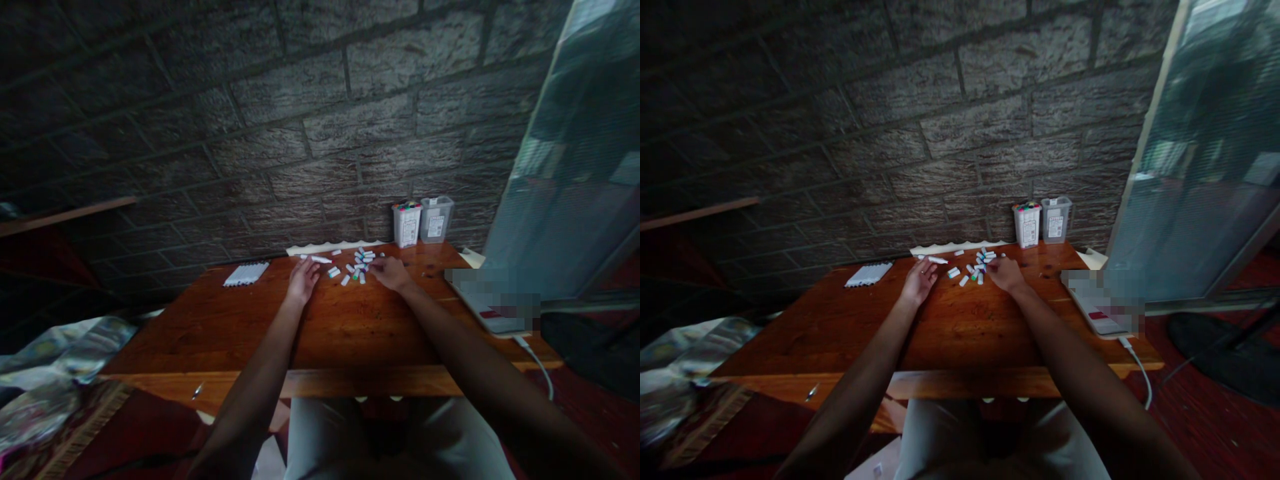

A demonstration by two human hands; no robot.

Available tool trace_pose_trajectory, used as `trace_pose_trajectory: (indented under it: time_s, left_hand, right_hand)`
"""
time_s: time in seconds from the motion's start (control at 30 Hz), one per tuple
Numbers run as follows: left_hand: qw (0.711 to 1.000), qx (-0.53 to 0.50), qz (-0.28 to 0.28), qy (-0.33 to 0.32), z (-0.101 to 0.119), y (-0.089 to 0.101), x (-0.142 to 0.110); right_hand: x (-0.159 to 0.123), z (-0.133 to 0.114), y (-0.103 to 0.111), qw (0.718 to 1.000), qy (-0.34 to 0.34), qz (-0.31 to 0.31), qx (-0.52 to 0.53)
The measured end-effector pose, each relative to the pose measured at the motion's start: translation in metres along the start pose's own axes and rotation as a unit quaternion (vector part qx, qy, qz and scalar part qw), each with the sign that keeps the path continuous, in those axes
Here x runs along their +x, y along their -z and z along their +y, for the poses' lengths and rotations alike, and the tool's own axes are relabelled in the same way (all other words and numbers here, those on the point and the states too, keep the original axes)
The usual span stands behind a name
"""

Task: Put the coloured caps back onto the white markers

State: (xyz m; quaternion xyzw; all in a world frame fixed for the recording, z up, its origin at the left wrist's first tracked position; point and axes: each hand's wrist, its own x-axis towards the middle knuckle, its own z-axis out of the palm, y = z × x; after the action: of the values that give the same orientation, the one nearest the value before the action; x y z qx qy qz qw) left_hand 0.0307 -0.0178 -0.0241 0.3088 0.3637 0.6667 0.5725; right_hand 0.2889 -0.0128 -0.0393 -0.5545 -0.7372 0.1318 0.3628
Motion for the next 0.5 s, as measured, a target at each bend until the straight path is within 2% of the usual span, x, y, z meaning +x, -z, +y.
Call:
trace_pose_trajectory:
  time_s: [0.23, 0.37, 0.5]
  left_hand:
    - [1.0, 0.003, -0.004, 0.003, 0.0, 0.0, 0.0]
    - [1.0, -0.009, -0.001, 0.008, 0.001, -0.001, -0.001]
    - [1.0, -0.019, -0.002, 0.014, 0.002, -0.003, -0.002]
  right_hand:
    - [0.008, 0.022, 0.01, 0.991, -0.104, 0.084, -0.019]
    - [0.01, 0.037, 0.006, 0.992, -0.112, 0.049, -0.017]
    - [0.012, 0.046, 0.0, 0.997, -0.076, 0.006, 0.02]
